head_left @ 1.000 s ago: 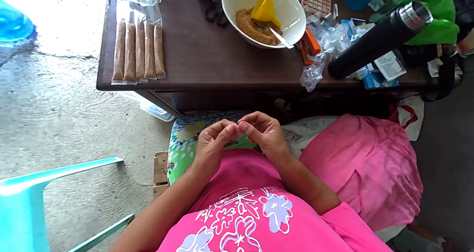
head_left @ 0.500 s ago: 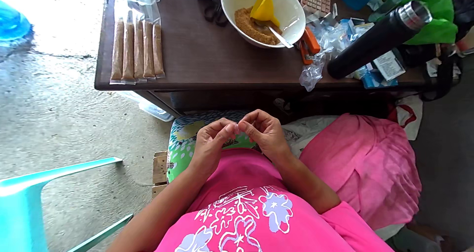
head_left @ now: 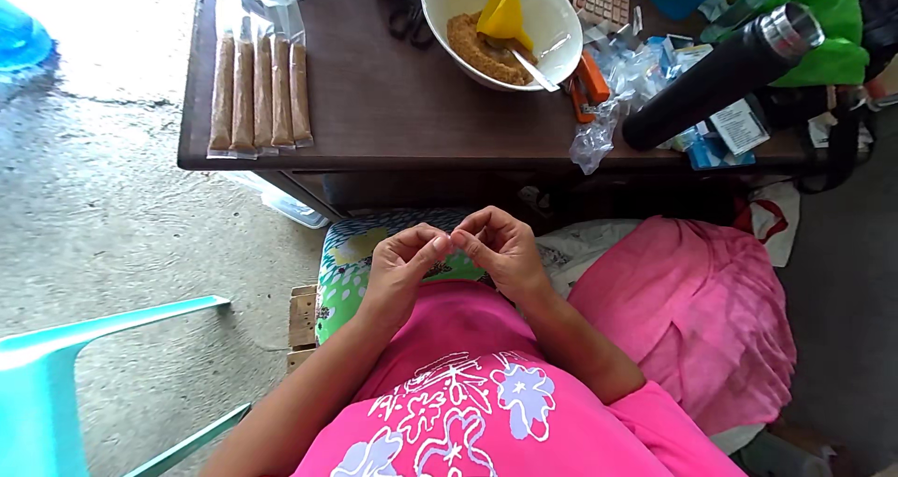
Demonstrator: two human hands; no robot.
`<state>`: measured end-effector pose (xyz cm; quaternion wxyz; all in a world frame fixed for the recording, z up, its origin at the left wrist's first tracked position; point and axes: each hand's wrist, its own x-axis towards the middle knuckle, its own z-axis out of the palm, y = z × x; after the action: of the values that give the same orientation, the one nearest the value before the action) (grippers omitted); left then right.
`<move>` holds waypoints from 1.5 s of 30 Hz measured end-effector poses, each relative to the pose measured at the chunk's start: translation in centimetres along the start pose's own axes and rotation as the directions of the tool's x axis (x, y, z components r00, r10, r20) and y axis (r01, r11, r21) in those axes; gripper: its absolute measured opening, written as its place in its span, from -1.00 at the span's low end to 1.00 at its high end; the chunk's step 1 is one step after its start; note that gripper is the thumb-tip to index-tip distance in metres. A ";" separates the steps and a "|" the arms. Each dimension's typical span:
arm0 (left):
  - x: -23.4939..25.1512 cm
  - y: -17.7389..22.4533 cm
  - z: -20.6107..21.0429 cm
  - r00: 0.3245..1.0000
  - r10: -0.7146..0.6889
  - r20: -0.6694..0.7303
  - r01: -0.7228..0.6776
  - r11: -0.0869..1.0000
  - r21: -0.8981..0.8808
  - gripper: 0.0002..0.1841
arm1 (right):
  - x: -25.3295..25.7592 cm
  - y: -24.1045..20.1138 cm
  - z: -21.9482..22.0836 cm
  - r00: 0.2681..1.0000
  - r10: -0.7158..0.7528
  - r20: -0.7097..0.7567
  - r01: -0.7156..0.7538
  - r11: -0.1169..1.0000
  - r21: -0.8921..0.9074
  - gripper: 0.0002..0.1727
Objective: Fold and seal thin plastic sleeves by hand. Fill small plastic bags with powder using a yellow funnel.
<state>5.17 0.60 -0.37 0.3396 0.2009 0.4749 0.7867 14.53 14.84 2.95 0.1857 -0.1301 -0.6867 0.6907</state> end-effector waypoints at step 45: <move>-0.5 0.2 1.2 0.997 -0.001 -0.076 0.004 0.999 0.037 -0.93 | -0.2 0.3 -0.6 0.981 0.165 0.098 -0.189 0.929 0.318 -0.83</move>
<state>6.23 0.87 0.37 0.3186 0.1764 0.5024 0.7843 14.96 15.27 2.60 0.1175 -0.1347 -0.5545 0.8128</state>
